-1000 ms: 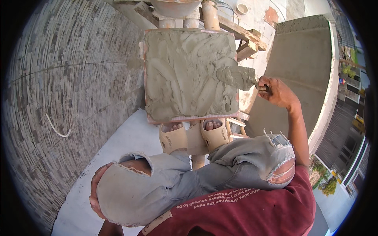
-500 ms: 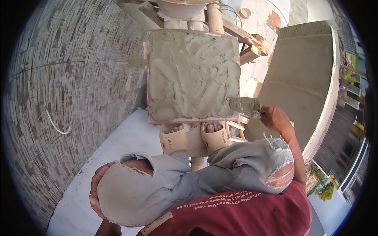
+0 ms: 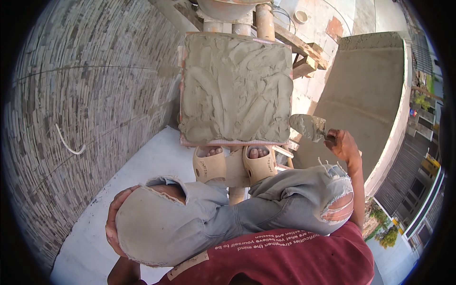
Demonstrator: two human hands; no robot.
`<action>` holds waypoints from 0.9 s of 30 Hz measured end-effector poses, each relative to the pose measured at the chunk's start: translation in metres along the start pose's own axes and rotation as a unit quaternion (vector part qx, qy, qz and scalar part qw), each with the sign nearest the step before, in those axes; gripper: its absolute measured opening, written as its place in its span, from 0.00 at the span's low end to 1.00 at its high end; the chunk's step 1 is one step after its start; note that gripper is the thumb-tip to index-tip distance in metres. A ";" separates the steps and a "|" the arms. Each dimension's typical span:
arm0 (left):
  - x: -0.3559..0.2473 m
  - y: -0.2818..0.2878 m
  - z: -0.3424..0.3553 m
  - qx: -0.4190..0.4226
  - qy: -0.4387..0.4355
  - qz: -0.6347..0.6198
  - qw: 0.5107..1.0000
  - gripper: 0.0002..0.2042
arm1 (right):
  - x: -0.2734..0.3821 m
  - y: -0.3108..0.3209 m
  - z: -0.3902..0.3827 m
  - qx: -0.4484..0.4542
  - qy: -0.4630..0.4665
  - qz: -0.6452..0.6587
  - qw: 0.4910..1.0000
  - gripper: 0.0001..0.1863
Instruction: The person scoops mortar from a bucket and spreads it evenly on the back of a stone tile using a trowel. They then lift the tile and press it onto a wall, tapping it with a hammer to secure it in place.
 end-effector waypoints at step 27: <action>-0.010 -0.003 -0.009 0.029 0.023 0.093 0.995 0.39 | 0.107 -0.033 0.044 0.047 0.180 0.093 0.978 0.14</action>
Point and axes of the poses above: each hand's wrist, its own z-axis towards the middle knuckle, its own y-axis out of the back of the hand, x = y × z, the point moved 7 cm from there along z, towards the middle knuckle, and after that the axes turned 10 degrees about -z, right-handed, at the moved point
